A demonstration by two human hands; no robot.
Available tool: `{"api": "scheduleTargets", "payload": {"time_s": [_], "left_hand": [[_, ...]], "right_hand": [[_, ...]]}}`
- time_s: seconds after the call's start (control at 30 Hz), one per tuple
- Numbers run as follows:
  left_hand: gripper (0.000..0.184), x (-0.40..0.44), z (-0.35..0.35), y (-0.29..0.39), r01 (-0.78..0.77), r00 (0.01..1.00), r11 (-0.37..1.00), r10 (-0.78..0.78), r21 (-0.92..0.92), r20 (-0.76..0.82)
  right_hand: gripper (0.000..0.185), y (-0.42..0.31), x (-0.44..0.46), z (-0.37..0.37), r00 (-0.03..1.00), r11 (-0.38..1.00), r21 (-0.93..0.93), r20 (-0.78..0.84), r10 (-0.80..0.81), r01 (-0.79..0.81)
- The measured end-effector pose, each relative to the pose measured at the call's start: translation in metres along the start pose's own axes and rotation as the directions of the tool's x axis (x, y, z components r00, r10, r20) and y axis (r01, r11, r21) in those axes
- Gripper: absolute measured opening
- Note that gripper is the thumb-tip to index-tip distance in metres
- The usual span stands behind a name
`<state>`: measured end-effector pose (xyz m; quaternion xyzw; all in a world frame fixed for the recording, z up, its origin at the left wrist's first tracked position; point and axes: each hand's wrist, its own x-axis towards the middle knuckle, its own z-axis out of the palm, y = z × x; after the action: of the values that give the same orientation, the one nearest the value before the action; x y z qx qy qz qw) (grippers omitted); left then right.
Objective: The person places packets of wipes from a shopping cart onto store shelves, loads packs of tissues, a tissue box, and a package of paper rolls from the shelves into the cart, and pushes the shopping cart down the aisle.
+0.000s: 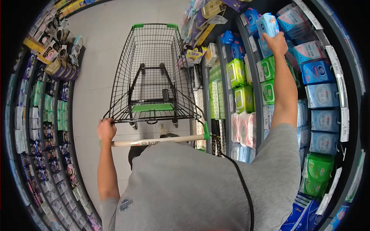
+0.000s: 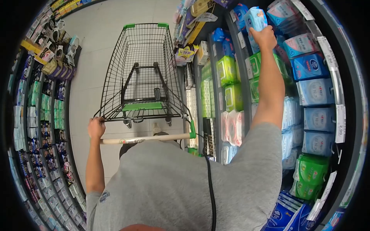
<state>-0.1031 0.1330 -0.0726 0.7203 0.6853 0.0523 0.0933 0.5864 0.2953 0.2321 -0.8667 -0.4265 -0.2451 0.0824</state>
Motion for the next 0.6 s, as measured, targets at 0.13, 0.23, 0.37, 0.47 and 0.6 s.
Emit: {"api": "scheduleTargets", "payload": {"time_s": [0.13,0.23,0.37,0.47,0.6], "left_hand": [[0.015,0.006,-0.002,-0.001,0.001,1.0,1.0,-0.001,-0.017,-0.007],[0.015,0.011,-0.004,0.003,0.049,0.998,0.999,-0.049,-0.006,0.044],[0.015,0.008,-0.005,0.007,0.064,0.998,0.998,-0.064,0.022,-0.001],[0.015,0.009,-0.006,0.013,0.081,0.997,0.997,-0.081,0.017,0.005],[0.016,0.009,-0.016,0.025,0.136,0.99,0.989,-0.137,0.054,0.015]], "right_hand": [[0.088,0.004,0.005,0.001,0.991,0.999,0.002,0.128,0.042,-0.042],[0.089,0.007,0.013,0.002,0.979,0.994,0.007,0.174,0.107,-0.11],[0.087,0.005,0.021,-0.002,0.967,0.988,0.05,0.219,0.129,-0.143],[0.089,0.007,0.02,-0.011,0.96,0.99,0.026,0.25,0.129,-0.14],[0.088,0.013,0.027,-0.021,0.951,0.991,0.052,0.292,0.106,-0.126]]}}
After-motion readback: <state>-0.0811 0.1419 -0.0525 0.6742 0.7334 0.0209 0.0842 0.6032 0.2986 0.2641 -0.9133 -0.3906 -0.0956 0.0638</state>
